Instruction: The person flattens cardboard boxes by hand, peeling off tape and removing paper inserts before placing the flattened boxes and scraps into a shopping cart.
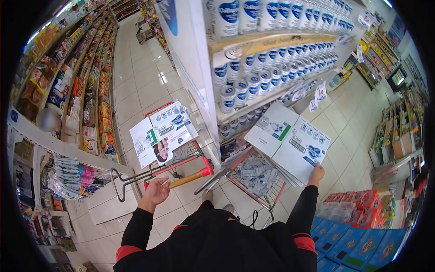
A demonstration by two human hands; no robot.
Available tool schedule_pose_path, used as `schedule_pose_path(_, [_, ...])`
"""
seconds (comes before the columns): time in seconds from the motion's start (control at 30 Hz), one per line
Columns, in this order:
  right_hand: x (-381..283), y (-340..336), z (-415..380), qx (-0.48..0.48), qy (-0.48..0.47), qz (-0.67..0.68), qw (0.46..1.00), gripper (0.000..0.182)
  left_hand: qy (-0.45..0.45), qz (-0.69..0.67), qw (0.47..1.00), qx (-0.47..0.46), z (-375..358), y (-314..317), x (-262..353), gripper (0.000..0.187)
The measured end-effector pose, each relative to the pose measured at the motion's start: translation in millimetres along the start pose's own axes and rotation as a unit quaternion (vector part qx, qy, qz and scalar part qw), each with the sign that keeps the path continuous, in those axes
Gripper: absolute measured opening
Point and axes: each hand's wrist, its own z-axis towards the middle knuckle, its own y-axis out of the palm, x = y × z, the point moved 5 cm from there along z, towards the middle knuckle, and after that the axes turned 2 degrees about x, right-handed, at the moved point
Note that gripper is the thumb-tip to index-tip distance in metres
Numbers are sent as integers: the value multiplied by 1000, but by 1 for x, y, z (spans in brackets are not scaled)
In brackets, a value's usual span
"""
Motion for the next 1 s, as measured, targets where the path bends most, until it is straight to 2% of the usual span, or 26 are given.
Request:
schedule_pose_path(0.07, [15, 3, 8, -9, -8, -12, 1000, 27, 21, -6, 1000, 6, 25, -3, 7, 26])
schedule_pose_path(0.13, [27, 6, 13, -18, -90, -188, 978, 29, 50, -29, 998, 24, 48, -1, 15, 26])
schedule_pose_path(0.17, [30, 4, 10, -17, -88, -169, 981, 30, 59, -50, 996, 32, 61, 1, 20, 25])
schedule_pose_path(0.2, [29, -1, 9, -14, -86, -149, 985, 30, 75, -54, 995, 44, 83, -7, 28, 33])
schedule_pose_path(0.23, [24, -8, 0, -18, -52, -112, 992, 31, 88, -57, 993, 55, 105, -15, 34, 41])
schedule_pose_path(0.27, [20, -16, -11, -22, -16, -76, 997, 31, 89, -62, 993, 56, 119, -15, 36, 41])
schedule_pose_path(0.33, [35, -29, -25, 46, -40, -52, 997, 30, 147, -112, 972, 146, 142, -21, 46, 62])
schedule_pose_path(0.37, [58, -34, -25, 26, 25, -37, 999, 28, 145, -113, 972, 146, 155, -25, 50, 62])
schedule_pose_path(0.4, [81, -41, -25, 6, 91, -22, 996, 28, 153, -145, 967, 146, 167, -30, 54, 70])
schedule_pose_path(0.43, [96, -51, -33, 8, 91, -25, 996, 28, 160, -176, 960, 146, 175, -31, 57, 78])
schedule_pose_path(0.47, [110, -63, -41, 11, 119, -5, 993, 27, 171, -207, 942, 200, 172, -25, 58, 68])
schedule_pose_path(0.5, [121, -72, -45, 15, 146, 15, 989, 26, 166, -207, 943, 201, 177, -25, 60, 68])
schedule_pose_path(0.57, [119, -94, -69, 57, 122, -19, 991, 26, 258, -189, 922, 220, 184, -36, 73, 50])
schedule_pose_path(0.6, [106, -107, -87, 95, 97, -51, 989, 25, 248, -230, 920, 196, 201, -53, 78, 33])
schedule_pose_path(0.63, [94, -116, -101, 97, 95, -57, 989, 25, 242, -231, 921, 199, 233, -91, 82, 33])
schedule_pose_path(0.67, [89, -124, -116, 94, 158, -15, 983, 26, 379, 49, 895, 230, 259, -131, 100, 29])
schedule_pose_path(0.7, [89, -127, -124, 91, 221, 28, 971, 26, 480, 325, 781, 234, 269, -138, 107, 26])
schedule_pose_path(0.73, [96, -131, -123, 94, 219, 26, 971, 26, 448, 314, 807, 223, 231, -103, 102, 27])
schedule_pose_path(0.77, [107, -137, -125, 92, 228, -16, 969, 27, 445, 313, 809, 223, 204, -85, 102, 27])
schedule_pose_path(0.8, [115, -142, -126, 89, 237, -57, 966, 27, 423, 482, 723, 257, 184, -67, 102, 28])
schedule_pose_path(0.83, [119, -142, -124, 90, 236, -59, 966, 27, 387, 632, 610, 281, 178, -59, 100, 29])
schedule_pose_path(0.87, [114, -138, -126, 98, 219, -18, 971, 26, 484, 360, 767, 219, 190, -78, 99, 23])
schedule_pose_path(0.9, [109, -133, -127, 105, 201, 24, 974, 25, 484, 359, 767, 220, 204, -91, 103, 23])
schedule_pose_path(0.93, [101, -127, -127, 104, 201, 25, 974, 25, 436, 130, 862, 222, 202, -92, 108, 18])
schedule_pose_path(0.97, [81, -113, -124, 65, 143, 39, 987, 24, 361, -107, 903, 209, 195, -81, 107, 13])
schedule_pose_path(1.0, [58, -99, -122, 25, 84, 54, 995, 22, 424, -89, 882, 184, 153, -39, 107, 11])
